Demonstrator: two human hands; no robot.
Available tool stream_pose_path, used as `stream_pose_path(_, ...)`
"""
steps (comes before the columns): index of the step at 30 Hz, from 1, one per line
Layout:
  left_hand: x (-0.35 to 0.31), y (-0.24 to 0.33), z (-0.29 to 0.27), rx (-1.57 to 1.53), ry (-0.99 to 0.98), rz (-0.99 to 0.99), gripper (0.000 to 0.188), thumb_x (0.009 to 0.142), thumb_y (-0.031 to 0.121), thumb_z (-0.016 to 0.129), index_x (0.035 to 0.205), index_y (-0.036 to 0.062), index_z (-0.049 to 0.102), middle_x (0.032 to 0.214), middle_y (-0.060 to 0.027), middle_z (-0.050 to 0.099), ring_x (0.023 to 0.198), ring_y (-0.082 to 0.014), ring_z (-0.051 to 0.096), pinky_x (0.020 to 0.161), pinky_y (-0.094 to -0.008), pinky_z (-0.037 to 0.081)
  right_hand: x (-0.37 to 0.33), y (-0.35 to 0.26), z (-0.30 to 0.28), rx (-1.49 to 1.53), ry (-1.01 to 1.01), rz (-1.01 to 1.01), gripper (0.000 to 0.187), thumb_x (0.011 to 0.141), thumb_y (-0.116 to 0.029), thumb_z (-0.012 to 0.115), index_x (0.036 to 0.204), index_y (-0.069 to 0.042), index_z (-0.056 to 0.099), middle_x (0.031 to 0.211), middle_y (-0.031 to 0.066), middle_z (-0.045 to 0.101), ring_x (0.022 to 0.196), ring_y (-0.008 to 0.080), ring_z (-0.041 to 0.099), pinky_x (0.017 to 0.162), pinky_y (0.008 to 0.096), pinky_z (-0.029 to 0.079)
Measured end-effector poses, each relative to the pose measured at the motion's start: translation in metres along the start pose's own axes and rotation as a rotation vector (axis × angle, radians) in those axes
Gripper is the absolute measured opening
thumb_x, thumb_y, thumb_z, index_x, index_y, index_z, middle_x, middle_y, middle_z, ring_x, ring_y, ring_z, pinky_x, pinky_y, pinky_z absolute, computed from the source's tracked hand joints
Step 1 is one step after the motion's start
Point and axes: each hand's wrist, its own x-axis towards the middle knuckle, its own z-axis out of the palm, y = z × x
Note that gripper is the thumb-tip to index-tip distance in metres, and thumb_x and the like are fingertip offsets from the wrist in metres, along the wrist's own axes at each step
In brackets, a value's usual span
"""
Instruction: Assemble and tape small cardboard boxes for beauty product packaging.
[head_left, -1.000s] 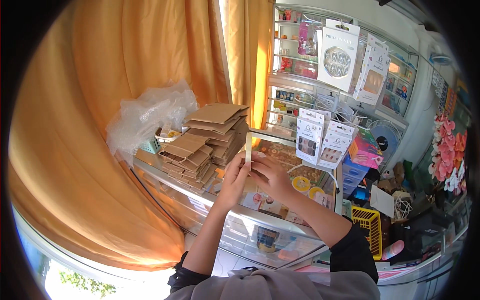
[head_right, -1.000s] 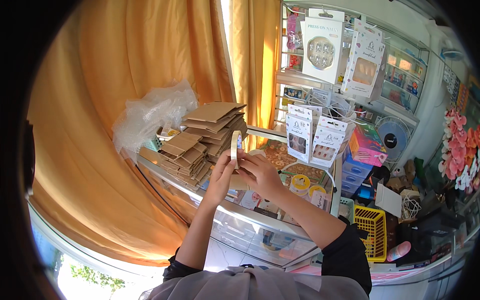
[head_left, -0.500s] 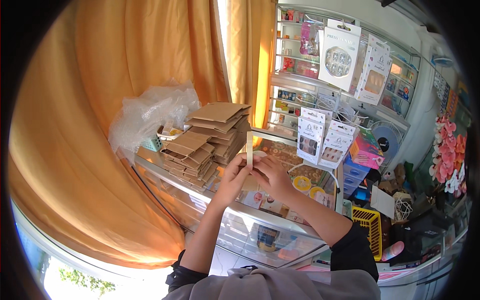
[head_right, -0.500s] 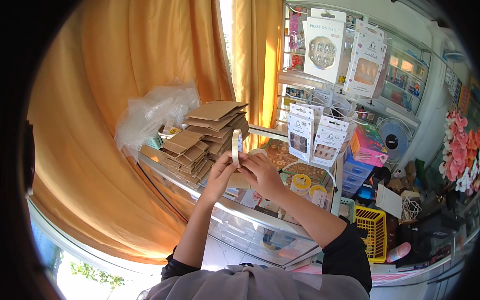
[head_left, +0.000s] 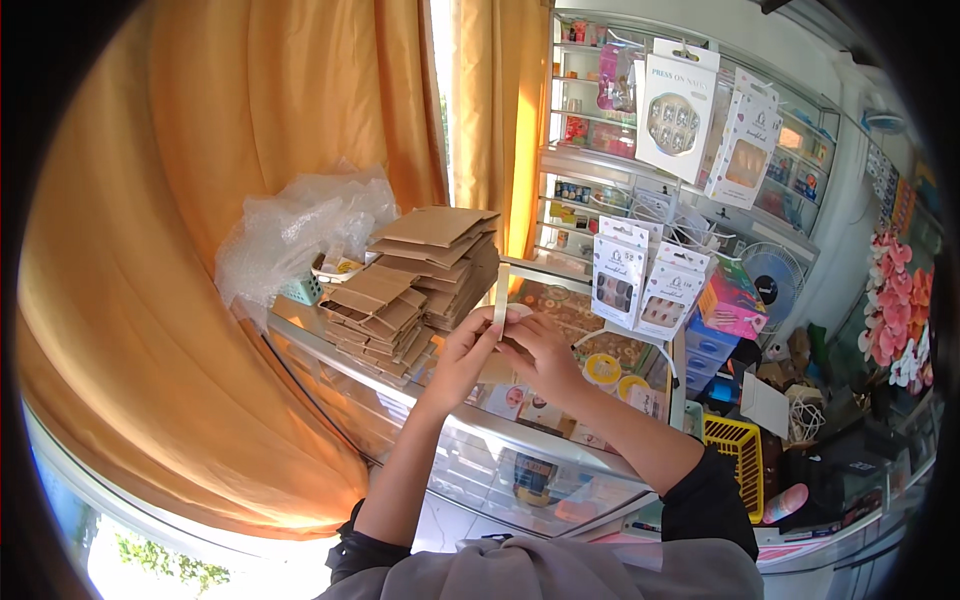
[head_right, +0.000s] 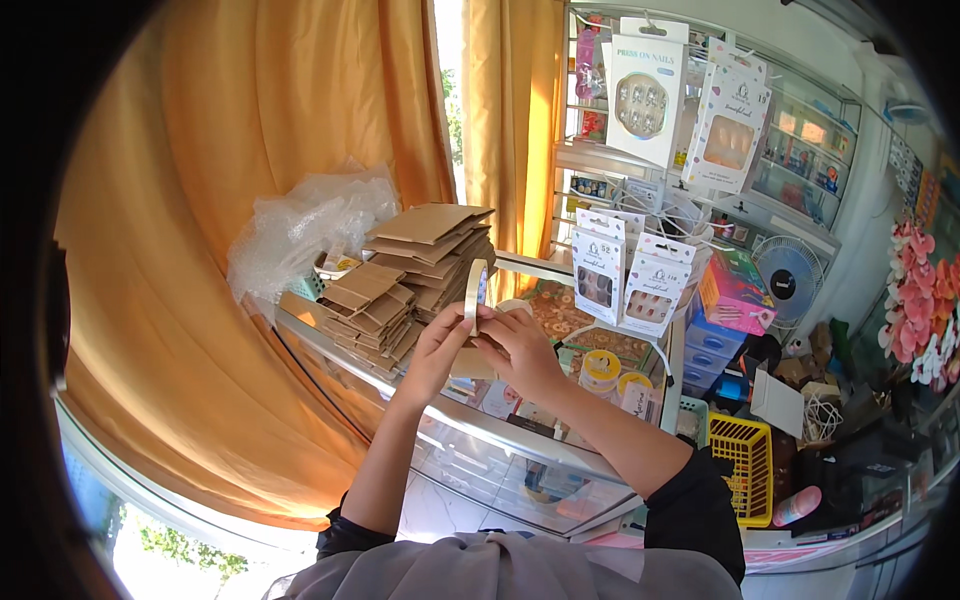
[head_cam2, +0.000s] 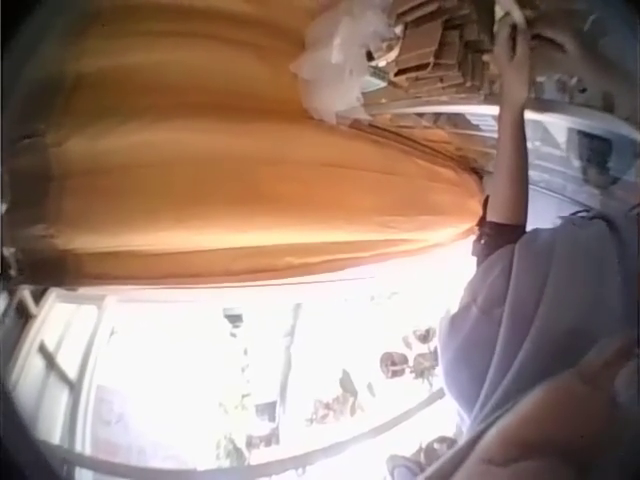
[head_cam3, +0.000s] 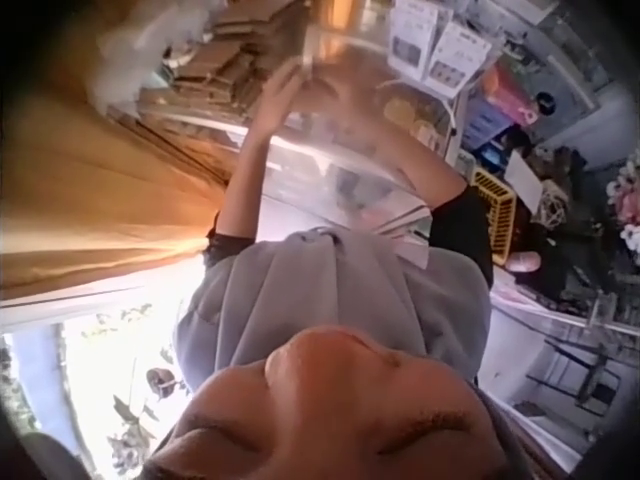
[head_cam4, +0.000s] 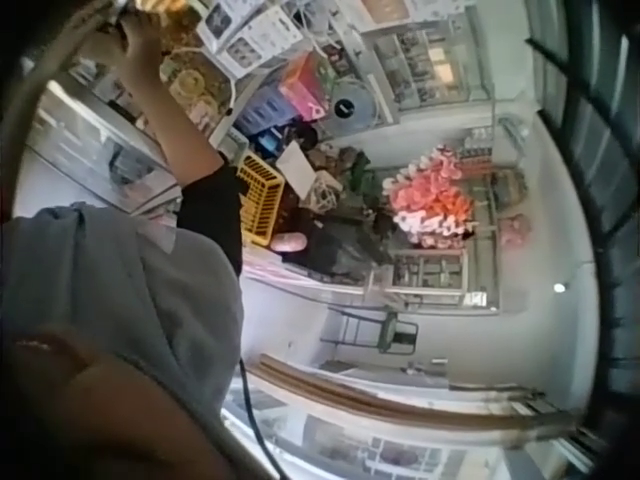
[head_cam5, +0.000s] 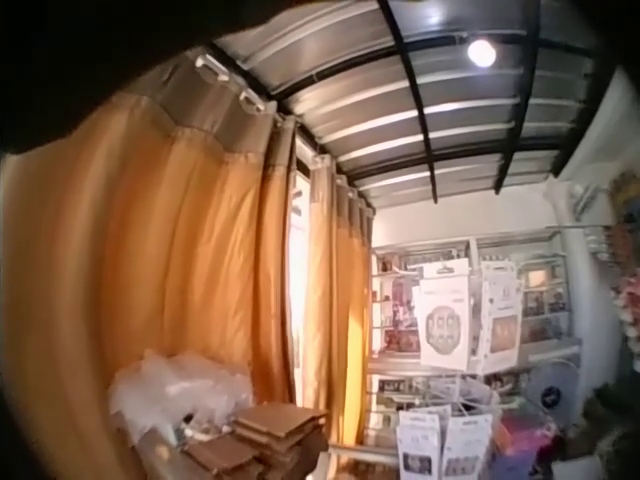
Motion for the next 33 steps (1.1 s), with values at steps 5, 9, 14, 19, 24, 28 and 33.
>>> stream_pose_path(5,0.002,0.009,0.009,-0.076,0.075,-0.020,0.024,0.103,0.013,0.043,0.117,0.0030,0.060,0.109,-0.0030,0.062,0.101,-0.0102,0.058,0.089,-0.0268,0.047,0.002,0.006,0.000,-0.034,0.011,-0.063,0.024,0.080,-0.004,0.072,0.103,-0.004,0.065,0.099,0.0102,0.065,0.094,0.0317,0.059,0.084,0.0429,0.048)
stream_pose_path(9,0.005,0.005,0.010,-0.029,0.158,-0.068,0.022,0.101,0.014,0.043,0.107,0.0029,0.060,0.098,-0.0009,0.063,0.090,-0.0090,0.059,0.080,-0.0250,0.049,0.004,0.003,-0.001,-0.015,0.018,-0.044,0.026,0.080,-0.007,0.072,0.104,-0.004,0.065,0.103,0.0082,0.067,0.091,0.0291,0.058,0.082,0.0405,0.048)
stream_pose_path(14,0.006,0.009,0.016,-0.058,0.187,-0.062,0.021,0.101,0.014,0.041,0.092,0.0030,0.057,0.084,-0.0018,0.061,0.081,-0.0091,0.058,0.075,-0.0245,0.048,0.005,0.002,-0.004,0.023,-0.001,-0.034,0.025,0.078,-0.004,0.073,0.101,-0.003,0.064,0.102,0.0107,0.067,0.093,0.0311,0.059,0.082,0.0412,0.048)
stream_pose_path(19,0.009,0.011,0.020,-0.054,0.201,-0.058,0.024,0.101,0.013,0.041,0.084,0.0030,0.054,0.077,-0.0030,0.059,0.077,-0.0092,0.056,0.073,-0.0249,0.047,0.004,0.007,-0.005,-0.001,-0.019,-0.055,0.019,0.075,-0.008,0.073,0.092,-0.007,0.064,0.110,0.0053,0.067,0.092,0.0276,0.058,0.083,0.0392,0.049)
stream_pose_path(24,0.009,0.006,0.018,-0.071,0.201,-0.034,0.030,0.105,0.018,0.040,0.084,0.0027,0.056,0.077,-0.0024,0.059,0.076,-0.0084,0.055,0.072,-0.0237,0.046,0.004,0.002,-0.005,0.007,-0.011,-0.052,0.021,0.075,-0.005,0.073,0.094,-0.004,0.063,0.105,0.0077,0.067,0.094,0.0292,0.059,0.083,0.0400,0.049)
stream_pose_path(28,0.008,0.005,0.015,-0.075,0.154,0.015,0.031,0.106,0.021,0.041,0.098,-0.0002,0.062,0.080,-0.0019,0.060,0.079,-0.0082,0.056,0.073,-0.0234,0.047,0.001,0.002,-0.003,-0.018,-0.058,0.008,0.026,0.078,-0.003,0.073,0.102,-0.002,0.063,0.103,0.0108,0.066,0.097,0.0312,0.059,0.085,0.0415,0.048)
stream_pose_path(33,0.004,0.018,0.015,-0.057,0.124,-0.060,0.032,0.105,0.019,0.042,0.124,-0.0005,0.059,0.101,-0.0040,0.066,0.095,-0.0108,0.060,0.088,-0.0252,0.048,-0.001,0.000,-0.001,0.042,-0.008,0.045,0.030,0.080,-0.003,0.072,0.109,-0.001,0.063,0.106,0.0118,0.065,0.102,0.0319,0.058,0.089,0.0413,0.047)
